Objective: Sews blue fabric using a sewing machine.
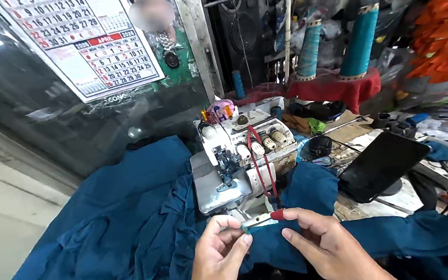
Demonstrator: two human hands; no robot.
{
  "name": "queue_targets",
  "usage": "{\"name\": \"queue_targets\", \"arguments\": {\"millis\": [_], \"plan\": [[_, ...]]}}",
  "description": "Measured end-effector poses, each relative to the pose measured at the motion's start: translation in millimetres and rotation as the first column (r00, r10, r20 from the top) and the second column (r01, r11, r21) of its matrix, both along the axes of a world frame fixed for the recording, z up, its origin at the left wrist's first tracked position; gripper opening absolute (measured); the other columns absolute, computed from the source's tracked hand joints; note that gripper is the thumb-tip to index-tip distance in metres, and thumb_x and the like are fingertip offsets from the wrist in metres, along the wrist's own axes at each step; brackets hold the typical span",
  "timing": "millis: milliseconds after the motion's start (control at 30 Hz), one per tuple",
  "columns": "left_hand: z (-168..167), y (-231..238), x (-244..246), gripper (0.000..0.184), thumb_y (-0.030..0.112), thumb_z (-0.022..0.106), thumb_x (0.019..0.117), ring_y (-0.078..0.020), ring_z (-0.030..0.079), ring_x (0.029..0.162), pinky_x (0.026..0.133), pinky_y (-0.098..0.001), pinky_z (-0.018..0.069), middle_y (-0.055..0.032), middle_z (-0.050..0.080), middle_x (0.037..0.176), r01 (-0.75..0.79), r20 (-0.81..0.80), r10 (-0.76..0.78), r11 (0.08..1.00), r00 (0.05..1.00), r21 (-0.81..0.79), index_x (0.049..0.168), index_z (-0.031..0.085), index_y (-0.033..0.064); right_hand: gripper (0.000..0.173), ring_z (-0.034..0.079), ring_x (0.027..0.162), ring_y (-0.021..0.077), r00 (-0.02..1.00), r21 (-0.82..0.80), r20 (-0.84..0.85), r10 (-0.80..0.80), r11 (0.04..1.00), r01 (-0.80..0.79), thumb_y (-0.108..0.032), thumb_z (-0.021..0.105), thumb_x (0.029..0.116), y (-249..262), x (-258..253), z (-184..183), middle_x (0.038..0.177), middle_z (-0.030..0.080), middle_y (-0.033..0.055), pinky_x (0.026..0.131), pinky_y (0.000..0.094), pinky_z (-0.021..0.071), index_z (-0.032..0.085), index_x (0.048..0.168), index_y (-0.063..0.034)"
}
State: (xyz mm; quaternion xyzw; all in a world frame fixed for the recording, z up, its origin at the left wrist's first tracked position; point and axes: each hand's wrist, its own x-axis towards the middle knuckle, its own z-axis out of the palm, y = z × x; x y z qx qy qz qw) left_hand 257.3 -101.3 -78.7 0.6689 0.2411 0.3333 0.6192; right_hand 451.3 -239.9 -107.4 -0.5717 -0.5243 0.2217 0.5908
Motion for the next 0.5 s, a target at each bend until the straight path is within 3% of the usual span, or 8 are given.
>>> {"name": "queue_targets", "arguments": {"millis": [133, 233, 333, 400, 500], "plan": [[10, -3, 4, 0.031, -0.007, 0.074, 0.0864, -0.0290, 0.073, 0.075, 0.065, -0.0410, 0.0642, -0.0190, 0.072, 0.088, -0.006, -0.033, 0.008, 0.999, 0.999, 0.041, 0.110, 0.055, -0.0039, 0.031, 0.071, 0.079, 0.0063, 0.989, -0.006, 0.116, -0.094, 0.995, 0.096, -0.020, 0.068, 0.0990, 0, 2, 4, 0.110, 0.075, -0.0041, 0.066, 0.0246, 0.0624, 0.069, 0.130, -0.0165], [19, -13, 10, 0.035, -0.008, 0.077, 0.0838, -0.0273, 0.075, 0.076, 0.067, -0.0395, 0.0653, -0.0170, 0.075, 0.088, -0.016, -0.052, 0.023, 0.991, 0.998, 0.136, 0.109, 0.053, -0.0021, 0.032, 0.062, 0.063, 0.0015, 0.951, -0.014, 0.241, -0.194, 0.979, 0.203, -0.031, 0.071, 0.0969, -5, -1, 3, 0.092, 0.073, -0.0065, 0.052, 0.0204, 0.0537, 0.071, 0.127, -0.0203], [1, -16, 32, 0.039, -0.004, 0.085, 0.0776, -0.0257, 0.075, 0.071, 0.064, -0.0375, 0.0668, -0.0132, 0.075, 0.084, -0.055, -0.056, 0.069, 0.973, 0.996, 0.224, 0.106, 0.057, -0.0007, 0.031, 0.062, 0.062, -0.0006, 0.906, 0.025, 0.237, -0.350, 0.935, 0.354, -0.035, 0.074, 0.0939, 3, -8, -19, 0.089, 0.073, -0.0081, 0.049, 0.0181, 0.0526, 0.073, 0.121, -0.0199], [-10, -20, 41, 0.042, -0.001, 0.087, 0.0754, -0.0238, 0.074, 0.069, 0.061, -0.0353, 0.0661, -0.0101, 0.074, 0.082, -0.069, -0.069, 0.088, 0.968, 0.994, 0.242, 0.106, 0.059, 0.0010, 0.032, 0.064, 0.062, 0.0002, 0.904, 0.015, 0.176, -0.391, 0.919, 0.395, -0.031, 0.074, 0.0934, 1, -14, -29, 0.089, 0.074, -0.0080, 0.049, 0.0194, 0.0537, 0.073, 0.122, -0.0178], [-13, -31, 38, 0.039, -0.001, 0.080, 0.0850, -0.0220, 0.076, 0.074, 0.064, -0.0358, 0.0665, -0.0067, 0.077, 0.087, 0.026, -0.164, 0.008, 0.978, 0.986, 0.209, 0.118, 0.059, 0.0031, 0.037, 0.065, 0.053, 0.0101, 0.961, -0.085, -0.077, -0.265, 0.962, 0.259, -0.019, 0.064, 0.1022, -22, -27, -22, 0.084, 0.073, -0.0021, 0.041, 0.0296, 0.0577, 0.062, 0.138, -0.0089]]}}
